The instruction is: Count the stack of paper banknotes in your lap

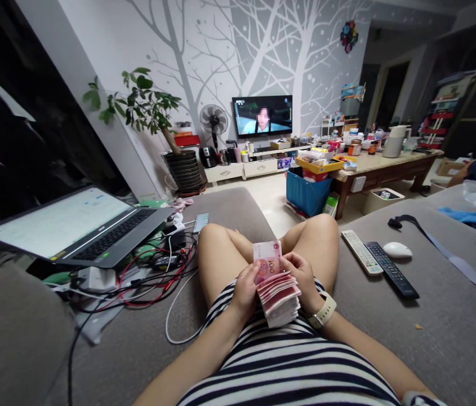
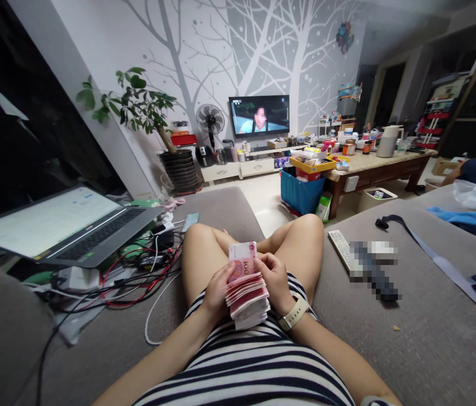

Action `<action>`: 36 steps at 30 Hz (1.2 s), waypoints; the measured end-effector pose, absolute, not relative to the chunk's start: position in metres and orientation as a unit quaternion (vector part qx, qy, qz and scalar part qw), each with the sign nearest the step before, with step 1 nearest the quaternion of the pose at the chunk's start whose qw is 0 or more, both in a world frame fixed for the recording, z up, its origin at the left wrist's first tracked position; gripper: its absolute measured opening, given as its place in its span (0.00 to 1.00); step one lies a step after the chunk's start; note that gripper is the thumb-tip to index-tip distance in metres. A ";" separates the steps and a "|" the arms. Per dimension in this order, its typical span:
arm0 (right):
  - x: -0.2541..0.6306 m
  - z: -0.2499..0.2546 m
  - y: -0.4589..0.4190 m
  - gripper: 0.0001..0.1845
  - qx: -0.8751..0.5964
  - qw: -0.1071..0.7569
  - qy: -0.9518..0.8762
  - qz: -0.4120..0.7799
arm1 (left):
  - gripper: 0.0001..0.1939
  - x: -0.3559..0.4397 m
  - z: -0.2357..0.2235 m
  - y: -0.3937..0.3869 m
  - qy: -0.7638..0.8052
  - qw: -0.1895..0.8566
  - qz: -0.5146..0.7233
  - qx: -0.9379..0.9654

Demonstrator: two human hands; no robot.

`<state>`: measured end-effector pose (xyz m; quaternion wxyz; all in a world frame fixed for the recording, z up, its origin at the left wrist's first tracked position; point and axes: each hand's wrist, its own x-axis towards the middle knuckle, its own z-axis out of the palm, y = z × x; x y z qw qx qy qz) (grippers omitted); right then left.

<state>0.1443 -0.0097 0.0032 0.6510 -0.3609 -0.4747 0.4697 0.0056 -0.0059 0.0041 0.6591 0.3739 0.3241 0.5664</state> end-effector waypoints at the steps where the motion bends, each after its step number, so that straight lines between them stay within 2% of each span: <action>1: 0.144 0.003 -0.010 0.16 -0.360 0.652 -0.474 0.470 | 0.19 0.006 0.004 -0.006 0.324 0.658 0.568 0.373; 13: 0.142 0.002 -0.010 0.11 -0.346 0.675 -0.429 0.490 | 0.08 0.004 -0.003 -0.001 0.346 0.611 0.593 0.394; 27: 0.143 -0.006 -0.004 0.07 -0.342 0.674 -0.452 0.473 | 0.12 0.008 0.018 -0.012 0.320 0.665 0.570 0.363; 36: 0.143 -0.001 -0.007 0.09 -0.343 0.667 -0.454 0.480 | 0.12 0.010 0.016 -0.008 0.326 0.658 0.600 0.317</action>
